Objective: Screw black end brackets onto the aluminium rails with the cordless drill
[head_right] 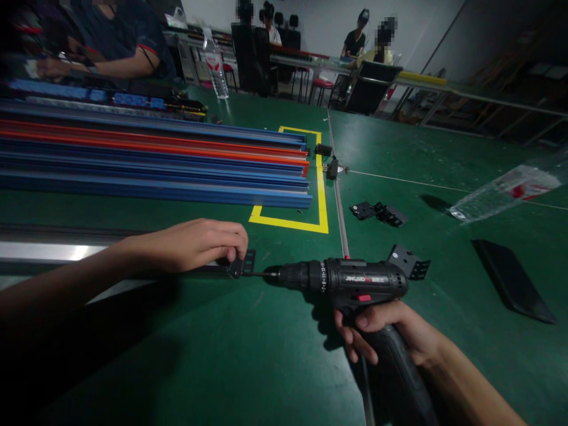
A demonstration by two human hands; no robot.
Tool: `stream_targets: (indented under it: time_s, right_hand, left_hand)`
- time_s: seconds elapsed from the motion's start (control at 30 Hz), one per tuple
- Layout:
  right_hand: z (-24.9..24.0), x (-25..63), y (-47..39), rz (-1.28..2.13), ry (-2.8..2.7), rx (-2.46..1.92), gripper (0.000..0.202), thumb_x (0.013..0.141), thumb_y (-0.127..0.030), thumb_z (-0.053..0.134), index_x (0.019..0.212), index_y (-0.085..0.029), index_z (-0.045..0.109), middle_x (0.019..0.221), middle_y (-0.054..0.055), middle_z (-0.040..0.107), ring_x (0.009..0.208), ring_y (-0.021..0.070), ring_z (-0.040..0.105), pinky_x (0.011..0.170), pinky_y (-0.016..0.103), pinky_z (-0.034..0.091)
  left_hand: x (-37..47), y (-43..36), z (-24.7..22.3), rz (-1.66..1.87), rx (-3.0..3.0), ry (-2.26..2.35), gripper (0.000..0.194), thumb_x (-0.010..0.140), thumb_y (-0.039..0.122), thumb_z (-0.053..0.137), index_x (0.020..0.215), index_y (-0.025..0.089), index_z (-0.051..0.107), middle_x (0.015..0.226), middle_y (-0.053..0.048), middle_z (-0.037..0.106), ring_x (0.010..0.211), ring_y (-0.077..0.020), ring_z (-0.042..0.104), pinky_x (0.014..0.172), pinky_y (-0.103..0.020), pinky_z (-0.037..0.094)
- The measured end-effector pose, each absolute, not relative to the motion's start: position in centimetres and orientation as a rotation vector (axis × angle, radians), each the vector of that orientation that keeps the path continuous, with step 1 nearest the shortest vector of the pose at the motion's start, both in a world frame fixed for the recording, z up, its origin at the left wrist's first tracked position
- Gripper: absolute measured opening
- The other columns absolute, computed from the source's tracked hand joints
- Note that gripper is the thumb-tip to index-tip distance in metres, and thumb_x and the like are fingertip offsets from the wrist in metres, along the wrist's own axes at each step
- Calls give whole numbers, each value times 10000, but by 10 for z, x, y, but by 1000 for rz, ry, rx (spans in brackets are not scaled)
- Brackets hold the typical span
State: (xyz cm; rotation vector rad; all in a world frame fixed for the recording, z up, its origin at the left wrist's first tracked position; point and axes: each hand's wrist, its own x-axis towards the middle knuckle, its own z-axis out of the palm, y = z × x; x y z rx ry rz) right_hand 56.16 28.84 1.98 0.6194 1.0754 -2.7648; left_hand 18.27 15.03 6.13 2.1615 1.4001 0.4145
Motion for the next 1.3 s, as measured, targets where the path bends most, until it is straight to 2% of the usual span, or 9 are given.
stream_targets:
  time_s: [1.3]
  right_hand:
    - [21, 558, 287, -2763, 1112, 614, 322, 753, -201, 645, 1017, -49, 750, 820, 109, 752, 488, 91, 639, 665, 271, 599]
  left_hand:
    - [183, 150, 60, 404, 2171, 1405, 229, 1020, 180, 434, 970, 217, 654, 1030, 3, 639, 920, -130, 595, 811, -234, 398]
